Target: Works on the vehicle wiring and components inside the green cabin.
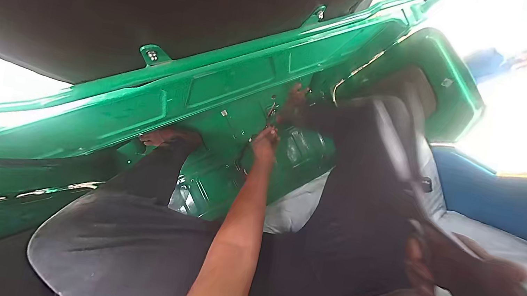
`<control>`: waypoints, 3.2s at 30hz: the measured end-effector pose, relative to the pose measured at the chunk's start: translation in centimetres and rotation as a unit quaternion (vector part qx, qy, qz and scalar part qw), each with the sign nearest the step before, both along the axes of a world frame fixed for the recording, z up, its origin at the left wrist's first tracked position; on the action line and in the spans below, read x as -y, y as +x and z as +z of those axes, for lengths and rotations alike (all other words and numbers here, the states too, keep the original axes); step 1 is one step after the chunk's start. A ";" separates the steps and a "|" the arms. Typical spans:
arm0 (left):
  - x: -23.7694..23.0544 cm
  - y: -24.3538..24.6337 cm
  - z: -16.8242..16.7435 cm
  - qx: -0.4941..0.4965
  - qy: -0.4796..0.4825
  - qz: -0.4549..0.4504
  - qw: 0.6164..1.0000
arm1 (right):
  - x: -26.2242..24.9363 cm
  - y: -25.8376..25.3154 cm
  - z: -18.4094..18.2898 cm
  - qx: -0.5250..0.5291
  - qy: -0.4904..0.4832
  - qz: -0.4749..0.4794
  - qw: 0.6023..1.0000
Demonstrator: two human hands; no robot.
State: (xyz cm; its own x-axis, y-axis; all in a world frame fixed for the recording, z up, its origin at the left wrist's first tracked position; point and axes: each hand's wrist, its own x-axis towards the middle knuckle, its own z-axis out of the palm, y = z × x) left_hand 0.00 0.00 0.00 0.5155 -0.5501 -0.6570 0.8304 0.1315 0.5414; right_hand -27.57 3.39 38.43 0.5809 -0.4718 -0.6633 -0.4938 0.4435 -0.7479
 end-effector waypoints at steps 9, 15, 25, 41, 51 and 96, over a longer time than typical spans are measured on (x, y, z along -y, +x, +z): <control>0.8 -0.3 0.1 -0.031 -0.021 0.053 0.998 | 5.2 13.1 -15.2 -0.389 -0.313 0.290 0.816; 1.4 -0.7 -0.8 -0.029 -0.055 0.071 0.996 | 6.9 15.5 -21.4 -0.454 -0.367 0.287 0.759; 2.0 -1.6 -1.7 -0.034 -0.072 0.074 0.994 | 7.3 16.7 -24.5 -0.464 -0.384 0.290 0.744; 1.6 -2.1 -1.6 0.028 -0.022 0.063 0.997 | 7.3 17.0 -25.8 -0.449 -0.401 0.311 0.735; 2.0 -2.3 -1.9 0.008 -0.049 0.056 0.997 | 7.0 17.0 -25.9 -0.434 -0.373 0.290 0.767; 1.6 -1.6 -1.6 0.177 0.073 -0.051 0.980 | 7.8 17.1 -27.5 -0.133 0.152 -0.073 0.977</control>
